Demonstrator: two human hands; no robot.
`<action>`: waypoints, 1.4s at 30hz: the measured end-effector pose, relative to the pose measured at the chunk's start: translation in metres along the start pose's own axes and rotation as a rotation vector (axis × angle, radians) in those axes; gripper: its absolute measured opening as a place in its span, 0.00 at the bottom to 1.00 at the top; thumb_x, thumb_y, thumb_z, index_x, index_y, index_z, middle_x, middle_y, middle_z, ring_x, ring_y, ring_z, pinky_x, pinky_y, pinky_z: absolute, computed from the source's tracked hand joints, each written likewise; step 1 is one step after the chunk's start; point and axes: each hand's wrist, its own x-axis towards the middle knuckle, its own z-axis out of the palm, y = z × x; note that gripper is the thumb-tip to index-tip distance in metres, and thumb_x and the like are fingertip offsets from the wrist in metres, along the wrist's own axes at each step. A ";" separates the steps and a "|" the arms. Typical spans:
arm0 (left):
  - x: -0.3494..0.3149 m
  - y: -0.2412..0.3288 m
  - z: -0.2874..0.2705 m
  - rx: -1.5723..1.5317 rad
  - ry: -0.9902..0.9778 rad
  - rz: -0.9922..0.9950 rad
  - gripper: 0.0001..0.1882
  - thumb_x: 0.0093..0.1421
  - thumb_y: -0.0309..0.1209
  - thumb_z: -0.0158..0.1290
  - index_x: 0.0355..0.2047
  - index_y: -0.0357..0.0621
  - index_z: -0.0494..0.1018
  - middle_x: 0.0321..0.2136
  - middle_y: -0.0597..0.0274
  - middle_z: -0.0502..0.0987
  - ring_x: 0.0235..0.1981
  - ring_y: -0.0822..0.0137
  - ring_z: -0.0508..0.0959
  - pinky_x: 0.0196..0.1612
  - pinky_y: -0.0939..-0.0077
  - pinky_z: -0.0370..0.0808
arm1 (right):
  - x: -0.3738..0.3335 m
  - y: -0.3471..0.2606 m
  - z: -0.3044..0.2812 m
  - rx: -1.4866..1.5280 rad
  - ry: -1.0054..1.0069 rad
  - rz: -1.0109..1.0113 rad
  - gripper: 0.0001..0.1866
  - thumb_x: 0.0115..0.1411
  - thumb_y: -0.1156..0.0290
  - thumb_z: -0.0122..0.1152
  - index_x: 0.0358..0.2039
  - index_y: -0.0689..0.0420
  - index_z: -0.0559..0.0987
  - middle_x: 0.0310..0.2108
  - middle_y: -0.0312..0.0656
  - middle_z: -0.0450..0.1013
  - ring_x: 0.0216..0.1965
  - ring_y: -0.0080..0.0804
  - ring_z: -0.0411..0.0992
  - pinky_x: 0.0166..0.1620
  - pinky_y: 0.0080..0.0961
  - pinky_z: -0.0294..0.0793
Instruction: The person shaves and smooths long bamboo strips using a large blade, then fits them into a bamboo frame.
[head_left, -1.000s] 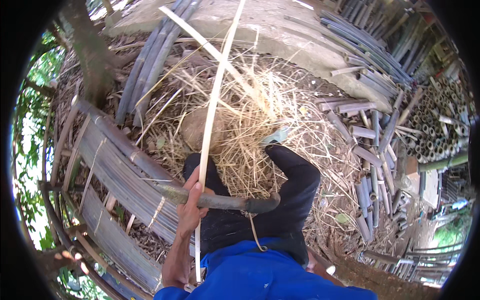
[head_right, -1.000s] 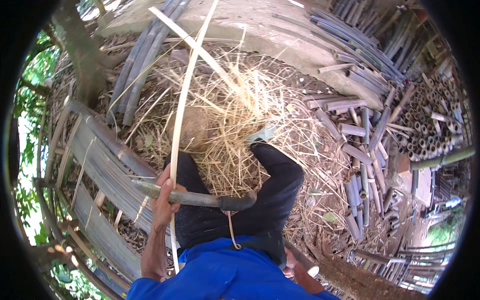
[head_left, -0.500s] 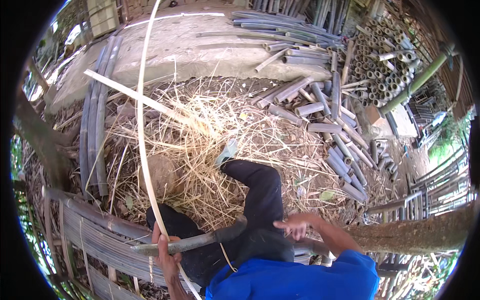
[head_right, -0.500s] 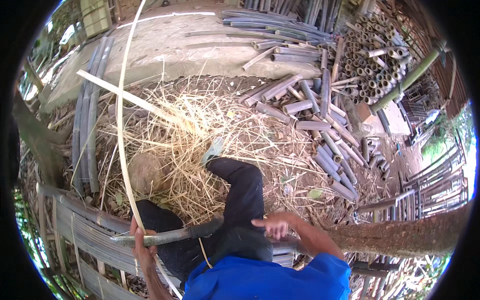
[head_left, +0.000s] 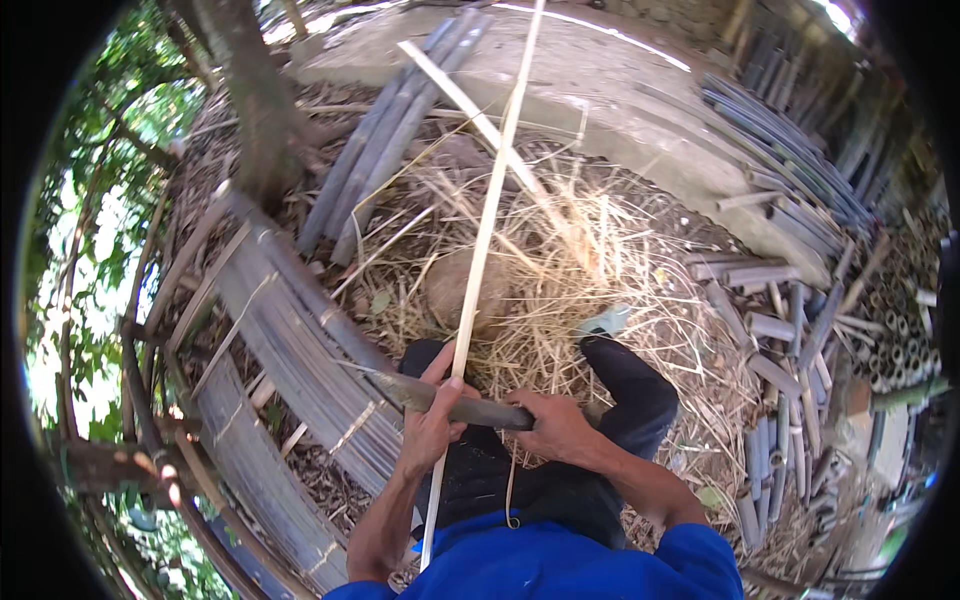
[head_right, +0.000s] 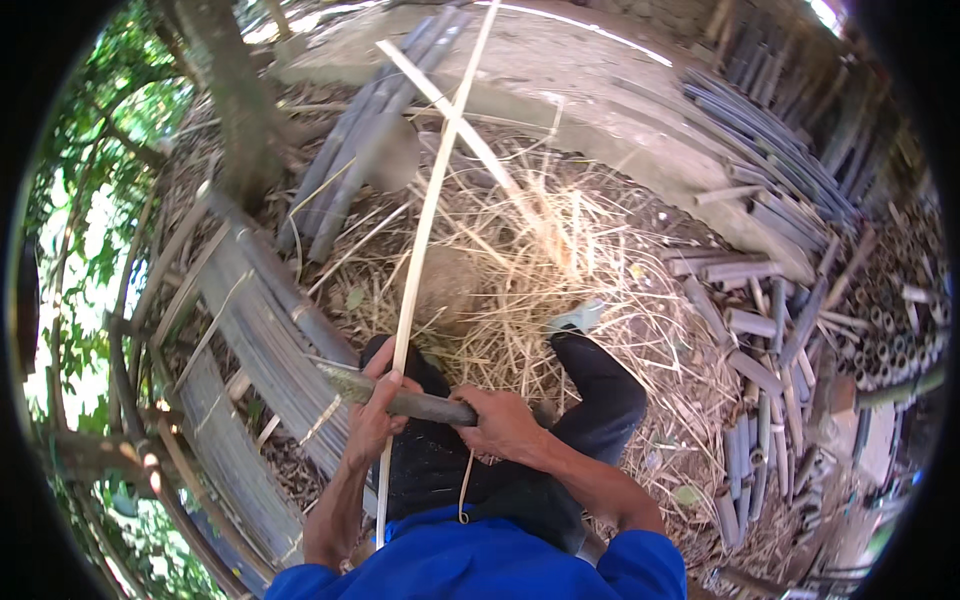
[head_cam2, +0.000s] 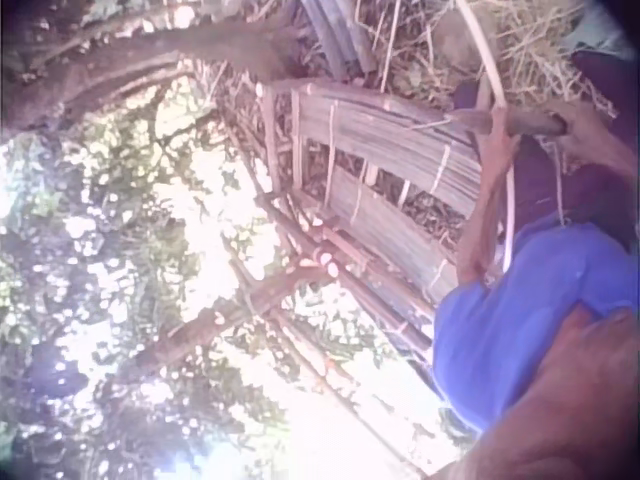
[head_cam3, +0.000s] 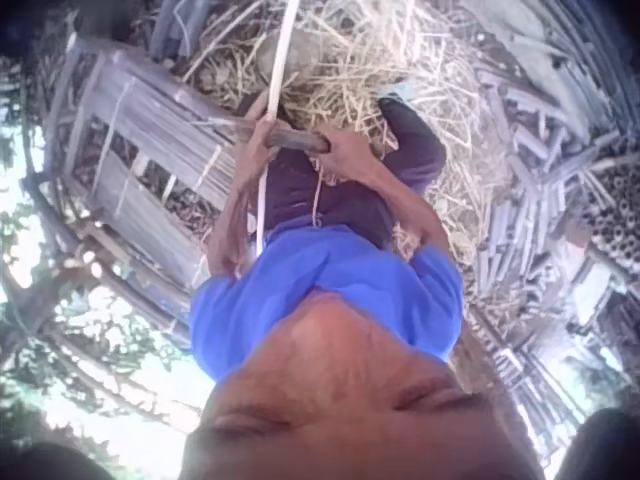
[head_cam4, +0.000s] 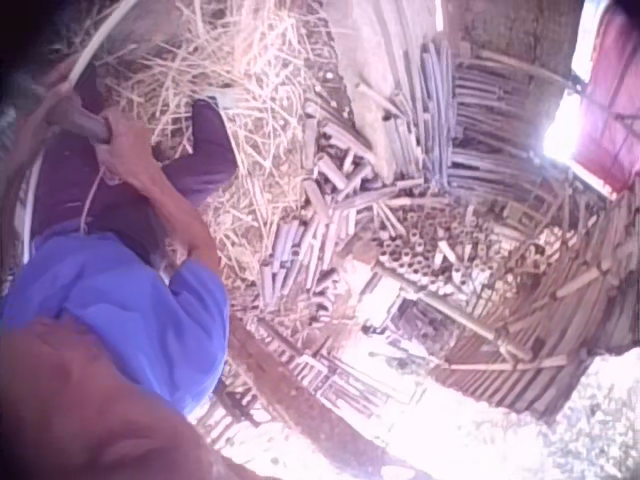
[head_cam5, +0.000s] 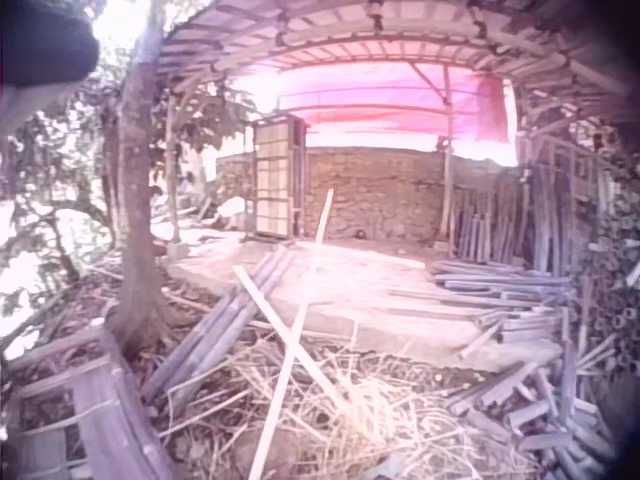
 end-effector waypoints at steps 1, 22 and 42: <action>0.000 -0.003 -0.011 -0.092 -0.040 0.030 0.28 0.75 0.38 0.45 0.72 0.43 0.59 0.23 0.61 0.78 0.14 0.82 0.64 0.15 0.87 0.58 | 0.004 -0.001 0.001 0.009 -0.029 -0.022 0.17 0.59 0.60 0.73 0.45 0.50 0.80 0.26 0.46 0.79 0.29 0.43 0.81 0.32 0.37 0.78; 0.002 -0.016 0.007 0.111 0.020 -0.070 0.15 0.73 0.36 0.51 0.30 0.41 0.75 0.18 0.71 0.69 0.13 0.83 0.59 0.16 0.83 0.51 | 0.050 -0.016 -0.033 -0.506 0.295 -0.225 0.36 0.58 0.30 0.59 0.24 0.56 0.78 0.14 0.48 0.73 0.18 0.49 0.76 0.24 0.46 0.74; -0.053 0.020 0.005 0.263 -0.031 -0.069 0.17 0.67 0.28 0.59 0.54 0.36 0.78 0.24 0.77 0.73 0.22 0.84 0.68 0.23 0.86 0.62 | 0.084 0.024 -0.202 -0.488 0.768 0.314 0.45 0.60 0.22 0.48 0.29 0.59 0.85 0.19 0.50 0.77 0.25 0.49 0.79 0.34 0.46 0.76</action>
